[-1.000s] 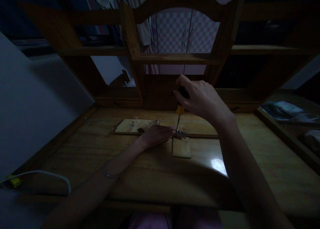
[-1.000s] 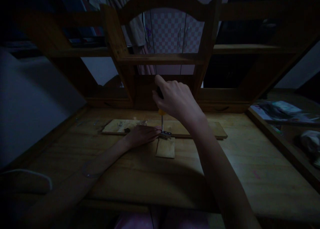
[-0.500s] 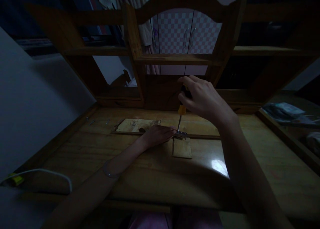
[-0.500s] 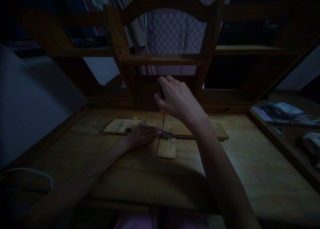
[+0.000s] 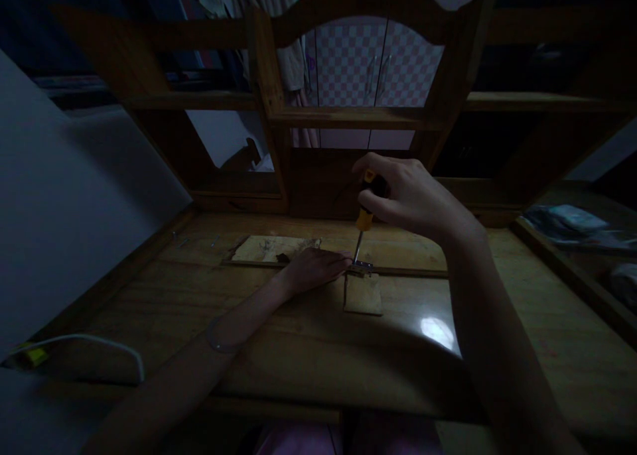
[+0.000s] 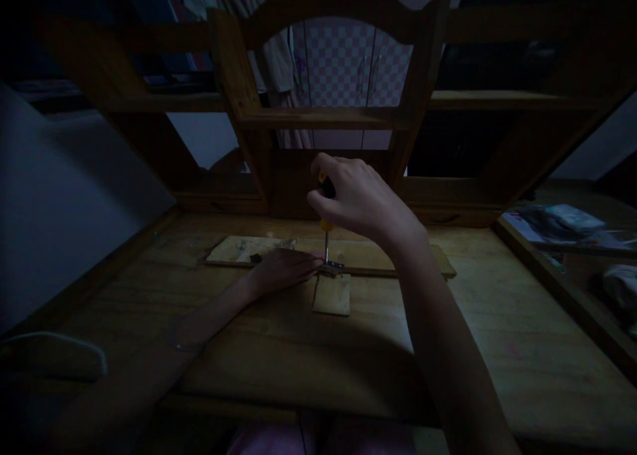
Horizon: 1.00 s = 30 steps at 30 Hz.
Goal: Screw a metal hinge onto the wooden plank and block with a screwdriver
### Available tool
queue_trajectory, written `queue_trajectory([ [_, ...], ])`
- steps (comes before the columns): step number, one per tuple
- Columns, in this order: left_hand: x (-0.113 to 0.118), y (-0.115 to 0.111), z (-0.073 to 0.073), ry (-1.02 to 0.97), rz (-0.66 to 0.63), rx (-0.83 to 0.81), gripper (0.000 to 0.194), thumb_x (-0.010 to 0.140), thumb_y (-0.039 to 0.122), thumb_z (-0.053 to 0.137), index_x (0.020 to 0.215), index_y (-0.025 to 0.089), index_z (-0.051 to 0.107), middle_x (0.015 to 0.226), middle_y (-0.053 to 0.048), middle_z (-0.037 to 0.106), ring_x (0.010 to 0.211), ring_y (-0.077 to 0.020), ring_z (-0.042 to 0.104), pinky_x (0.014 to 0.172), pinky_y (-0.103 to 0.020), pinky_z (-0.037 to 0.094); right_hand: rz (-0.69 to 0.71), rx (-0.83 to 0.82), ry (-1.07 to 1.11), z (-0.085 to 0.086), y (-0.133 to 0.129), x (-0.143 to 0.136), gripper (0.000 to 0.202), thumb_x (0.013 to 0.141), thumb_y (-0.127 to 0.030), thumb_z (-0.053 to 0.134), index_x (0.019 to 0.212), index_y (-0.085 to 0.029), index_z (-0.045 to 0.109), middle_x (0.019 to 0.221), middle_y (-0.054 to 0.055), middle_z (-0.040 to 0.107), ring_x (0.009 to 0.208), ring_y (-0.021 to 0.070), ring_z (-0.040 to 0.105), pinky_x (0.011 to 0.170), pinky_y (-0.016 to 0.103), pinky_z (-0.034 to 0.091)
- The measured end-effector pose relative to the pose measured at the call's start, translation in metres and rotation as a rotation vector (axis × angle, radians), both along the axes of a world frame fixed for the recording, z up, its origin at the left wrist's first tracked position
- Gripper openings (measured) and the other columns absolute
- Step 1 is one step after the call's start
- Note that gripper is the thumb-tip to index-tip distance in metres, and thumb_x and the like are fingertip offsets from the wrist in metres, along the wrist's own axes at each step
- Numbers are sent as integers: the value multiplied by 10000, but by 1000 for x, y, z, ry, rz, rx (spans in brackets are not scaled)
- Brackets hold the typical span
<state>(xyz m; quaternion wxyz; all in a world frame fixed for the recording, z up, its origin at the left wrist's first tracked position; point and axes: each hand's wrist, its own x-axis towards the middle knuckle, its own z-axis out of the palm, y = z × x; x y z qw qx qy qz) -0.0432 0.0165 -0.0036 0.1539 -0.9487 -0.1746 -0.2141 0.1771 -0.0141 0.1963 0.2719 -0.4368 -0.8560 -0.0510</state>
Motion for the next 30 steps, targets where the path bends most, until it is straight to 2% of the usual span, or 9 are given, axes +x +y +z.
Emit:
queue_trajectory([
  [7,2,1,2,-35,-18,22,213,1003,239,499,1190,198,591,1246,-42,702,1044,-157,711,829,-288,599,-130,55,-45,-7,3,-6,289,909,-348,480,1148,-204,555,886,74,674,761,229,593,705,344,387],
  [13,0,-2,1,-26,-9,-1,251,1001,226,493,1236,202,578,1294,-64,673,1087,-163,693,896,-316,584,-51,19,-18,-5,1,-6,359,889,-295,464,1219,-170,529,1189,134,648,954,269,624,834,395,443],
  [18,0,-1,0,-22,-13,-13,268,999,215,497,1258,195,568,1298,-63,672,1105,-162,686,913,-321,579,-78,73,-49,-8,2,-9,363,912,-281,460,1253,-179,533,1206,140,649,1027,284,631,872,407,447],
  [23,1,2,-3,-11,-10,-21,262,993,219,508,1246,210,576,1305,-67,667,1112,-166,685,892,-320,586,-157,113,-57,-12,4,-12,459,947,-340,435,1370,-162,450,1225,159,652,1061,317,629,851,427,451],
  [26,1,0,-1,-11,-5,-27,255,994,206,504,1238,204,579,1294,-75,672,1138,-172,673,912,-327,575,-135,99,-57,-10,2,-12,510,935,-365,451,1398,-151,441,1268,169,629,1107,330,614,869,432,452],
  [30,1,-3,4,4,-8,-44,263,1003,218,494,1254,189,563,1320,-79,655,1132,-169,674,942,-323,562,-82,83,-59,-5,-2,-11,506,926,-313,438,1397,-133,481,1315,173,601,1155,327,596,910,431,446],
])
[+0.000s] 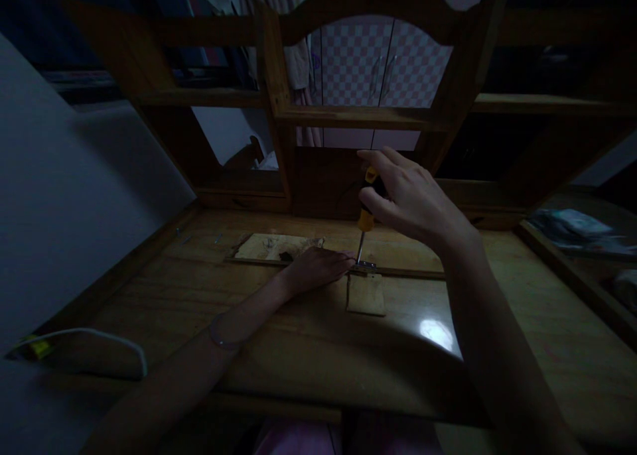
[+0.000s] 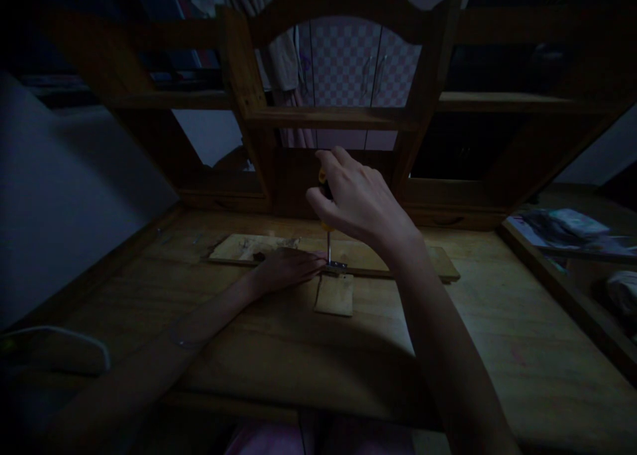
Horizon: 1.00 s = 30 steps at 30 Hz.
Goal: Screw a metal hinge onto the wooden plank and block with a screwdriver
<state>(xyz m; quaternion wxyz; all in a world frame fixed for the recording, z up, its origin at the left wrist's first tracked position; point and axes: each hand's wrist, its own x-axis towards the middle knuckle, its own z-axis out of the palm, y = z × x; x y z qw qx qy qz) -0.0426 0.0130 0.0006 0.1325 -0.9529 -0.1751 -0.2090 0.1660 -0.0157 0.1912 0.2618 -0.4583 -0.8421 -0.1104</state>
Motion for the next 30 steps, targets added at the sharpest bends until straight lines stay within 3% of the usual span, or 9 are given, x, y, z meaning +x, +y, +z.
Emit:
queue_trajectory([
  [8,1,3,-4,-21,-5,9,259,1001,207,494,1250,200,563,1293,-61,675,1139,-161,672,921,-325,580,-56,21,-4,-4,5,-1,385,964,-349,422,1285,-173,540,1155,144,679,1012,300,647,850,418,450],
  [11,-1,4,-7,-18,-9,8,272,999,213,497,1263,201,557,1302,-60,669,1145,-166,669,933,-337,578,-66,11,-4,-4,5,2,492,945,-405,447,1372,-165,486,1220,166,657,1062,329,628,853,440,455],
  [15,-2,4,-6,-4,-10,-9,282,1003,218,486,1277,201,552,1328,-76,651,1170,-181,657,942,-351,575,-28,-5,-13,-2,5,4,571,936,-333,420,1473,-140,407,1288,171,630,1127,325,609,885,438,451],
  [22,1,1,0,-7,-18,-25,269,1000,189,481,1260,207,547,1319,-68,656,1143,-159,668,928,-316,575,-48,22,3,-4,2,-3,445,971,-374,421,1358,-177,518,1122,128,705,983,290,659,822,399,450],
  [25,1,1,1,-12,-11,-13,268,996,189,493,1258,197,545,1317,-73,657,1136,-164,671,933,-322,573,-58,13,6,-2,2,-2,509,967,-411,417,1402,-156,491,1201,152,677,1061,313,640,855,417,451],
  [30,0,0,1,-16,-24,-17,264,992,198,502,1251,187,551,1313,-77,660,1145,-176,669,947,-326,569,-5,-3,-4,0,2,1,538,947,-310,412,1450,-127,457,1320,166,619,1154,316,606,908,422,448],
])
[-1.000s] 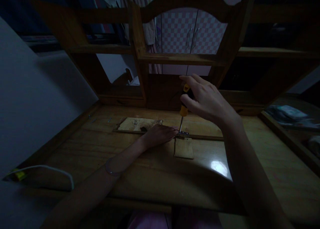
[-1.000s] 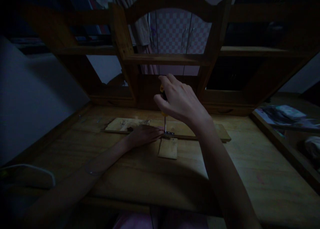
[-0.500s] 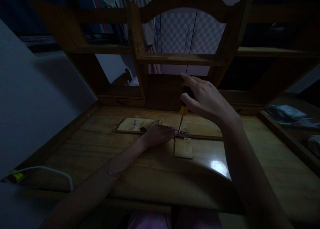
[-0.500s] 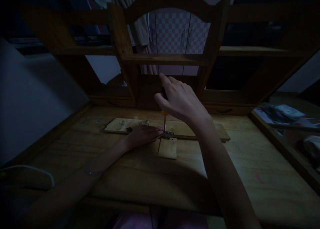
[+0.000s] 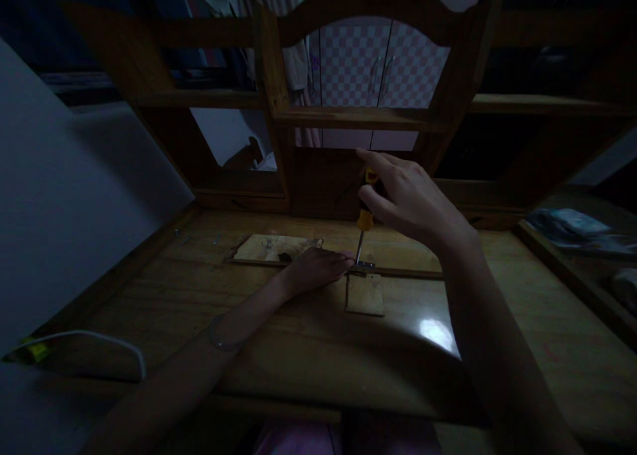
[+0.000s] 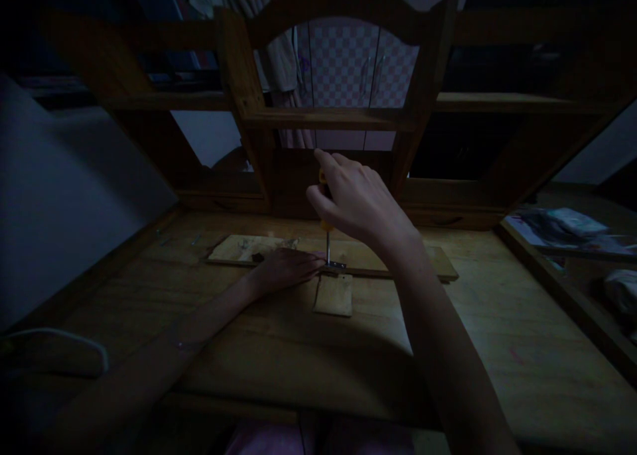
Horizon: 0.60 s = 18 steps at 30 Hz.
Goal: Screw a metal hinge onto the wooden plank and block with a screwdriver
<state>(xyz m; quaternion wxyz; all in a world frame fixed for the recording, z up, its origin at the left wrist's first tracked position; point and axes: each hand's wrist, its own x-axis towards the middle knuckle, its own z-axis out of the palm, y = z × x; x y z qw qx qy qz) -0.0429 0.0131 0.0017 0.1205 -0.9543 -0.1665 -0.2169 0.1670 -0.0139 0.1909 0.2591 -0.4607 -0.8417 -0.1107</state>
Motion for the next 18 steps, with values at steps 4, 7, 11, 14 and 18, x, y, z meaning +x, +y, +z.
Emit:
queue_trajectory([
  [4,1,0,2,21,21,-21,272,985,180,501,1250,201,561,1310,-81,660,1102,-177,689,905,-328,587,-14,22,1,-2,2,-1,466,966,-332,419,1389,-154,500,1252,152,656,1093,301,634,879,407,450],
  [7,1,1,1,1,8,-11,260,992,193,493,1243,203,561,1292,-69,672,1110,-173,685,916,-332,585,-36,18,7,-4,2,-2,446,987,-408,401,1347,-175,521,1182,142,682,1044,302,646,855,411,452],
  [11,0,1,0,3,-2,9,258,1000,195,480,1246,195,557,1299,-72,668,1120,-172,679,931,-336,580,3,-7,19,-1,0,-1,498,974,-375,401,1421,-166,468,1275,149,638,1082,300,629,889,418,451],
  [14,0,0,0,2,5,24,259,1003,197,474,1248,195,557,1307,-79,662,1104,-174,686,919,-334,584,34,-15,15,1,-2,-1,479,956,-279,387,1409,-163,487,1297,142,626,1111,295,617,904,412,446],
  [18,2,0,2,1,7,31,254,1000,193,477,1241,189,557,1302,-72,667,1074,-168,698,887,-321,597,19,-4,14,0,-2,-2,411,953,-280,416,1331,-180,542,1201,130,670,1030,277,644,850,386,451],
])
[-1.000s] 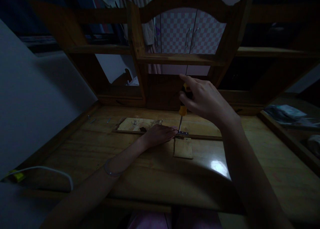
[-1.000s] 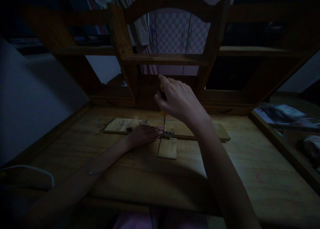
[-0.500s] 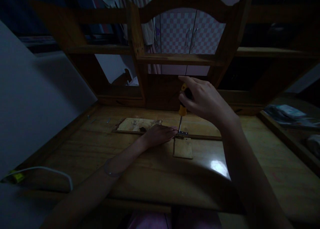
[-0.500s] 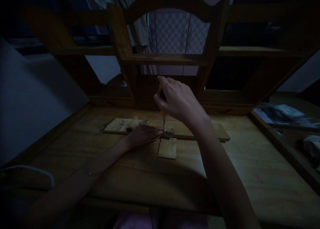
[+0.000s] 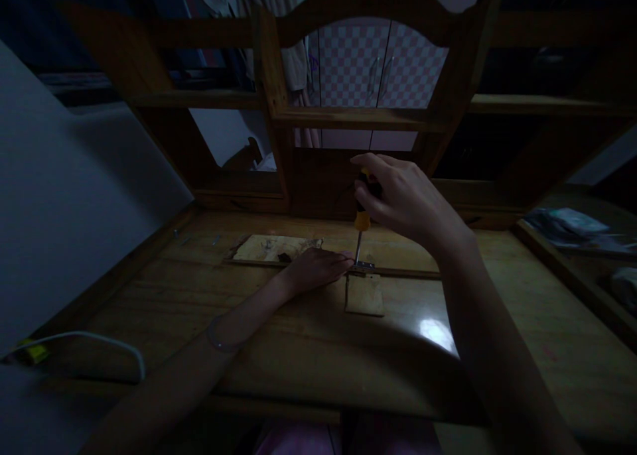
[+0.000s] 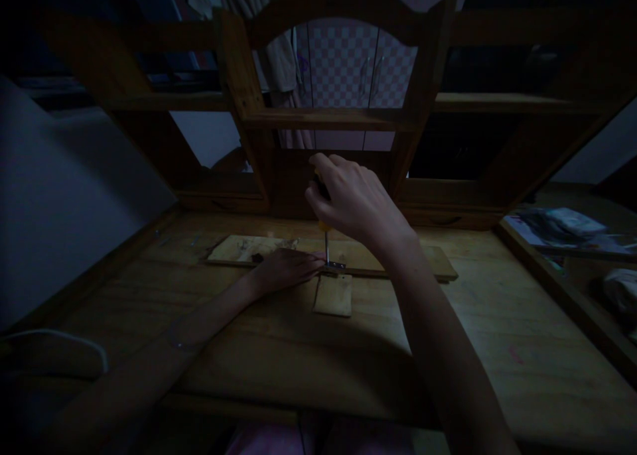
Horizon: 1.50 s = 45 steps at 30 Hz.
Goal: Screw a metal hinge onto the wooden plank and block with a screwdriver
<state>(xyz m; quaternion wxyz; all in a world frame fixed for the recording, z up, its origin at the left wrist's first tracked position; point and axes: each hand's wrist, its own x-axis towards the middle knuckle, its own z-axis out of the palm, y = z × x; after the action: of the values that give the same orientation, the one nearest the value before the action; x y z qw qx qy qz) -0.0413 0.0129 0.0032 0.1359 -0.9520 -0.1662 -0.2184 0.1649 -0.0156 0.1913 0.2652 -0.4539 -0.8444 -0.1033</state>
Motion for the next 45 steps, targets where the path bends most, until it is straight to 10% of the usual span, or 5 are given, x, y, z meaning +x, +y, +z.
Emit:
queue_trajectory([
  [45,-1,3,-5,-2,-3,37,264,999,204,494,1259,187,538,1315,-62,660,1107,-164,686,880,-312,596,-41,32,-16,0,2,3,385,945,-310,453,1285,-156,550,1145,144,684,1004,287,646,811,378,439],
])
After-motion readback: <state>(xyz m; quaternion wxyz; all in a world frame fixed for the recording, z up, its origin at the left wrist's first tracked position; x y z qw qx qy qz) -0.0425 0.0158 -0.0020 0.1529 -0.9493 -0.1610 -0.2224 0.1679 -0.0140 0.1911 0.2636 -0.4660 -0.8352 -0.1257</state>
